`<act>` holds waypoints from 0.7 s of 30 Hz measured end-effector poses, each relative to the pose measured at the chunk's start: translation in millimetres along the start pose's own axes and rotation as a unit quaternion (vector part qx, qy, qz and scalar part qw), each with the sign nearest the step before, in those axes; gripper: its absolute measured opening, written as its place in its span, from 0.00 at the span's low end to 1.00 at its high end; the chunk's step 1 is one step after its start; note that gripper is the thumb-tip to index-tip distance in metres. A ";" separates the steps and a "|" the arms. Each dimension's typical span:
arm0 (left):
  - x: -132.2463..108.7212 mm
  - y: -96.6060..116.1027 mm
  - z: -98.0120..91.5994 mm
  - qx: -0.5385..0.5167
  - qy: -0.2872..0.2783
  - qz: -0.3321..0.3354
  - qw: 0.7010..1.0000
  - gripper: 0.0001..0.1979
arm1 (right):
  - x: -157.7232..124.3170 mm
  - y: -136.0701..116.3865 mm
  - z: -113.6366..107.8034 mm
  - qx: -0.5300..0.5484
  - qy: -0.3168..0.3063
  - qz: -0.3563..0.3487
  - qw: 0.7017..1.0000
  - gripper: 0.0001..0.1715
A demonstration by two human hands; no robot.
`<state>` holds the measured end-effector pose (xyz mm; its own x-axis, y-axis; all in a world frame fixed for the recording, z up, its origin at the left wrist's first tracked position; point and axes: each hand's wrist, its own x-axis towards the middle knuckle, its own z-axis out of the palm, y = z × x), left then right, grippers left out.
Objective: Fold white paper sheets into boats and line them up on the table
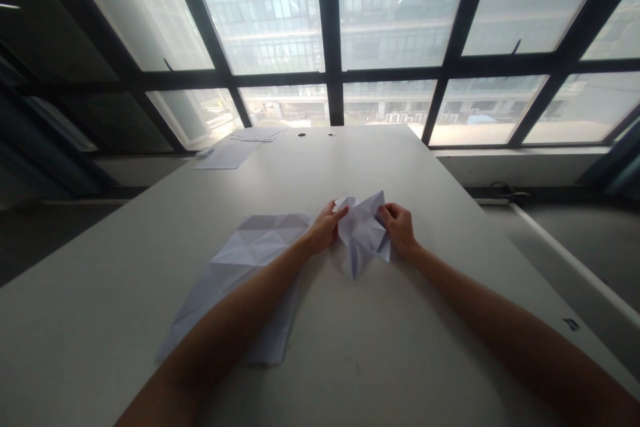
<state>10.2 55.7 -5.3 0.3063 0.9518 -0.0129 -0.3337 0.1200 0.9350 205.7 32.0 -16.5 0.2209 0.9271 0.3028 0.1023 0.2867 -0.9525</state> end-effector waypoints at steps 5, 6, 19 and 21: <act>-7.5 4.1 0.9 -0.017 -0.011 -0.046 0.999 0.21 | -3.0 -2.7 0.5 -0.098 0.081 -0.073 0.989 0.21; -7.5 4.3 0.4 -0.022 0.004 -0.053 0.998 0.20 | -3.7 -4.3 0.4 -0.135 0.102 -0.104 0.980 0.21; -10.0 8.0 -2.0 -0.041 -0.007 -0.102 0.994 0.17 | -3.9 -9.6 8.5 0.053 0.015 0.014 0.998 0.14; -9.8 9.0 -2.7 -0.044 -0.001 -0.096 0.994 0.17 | 5.2 -6.6 2.3 0.112 0.041 0.063 0.991 0.12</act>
<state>1.8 48.2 2.2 0.3740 0.9084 -0.1867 -0.3456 0.3233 0.8809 204.0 35.5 -8.7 0.2977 0.9387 0.1738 -0.1463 0.2248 -0.9634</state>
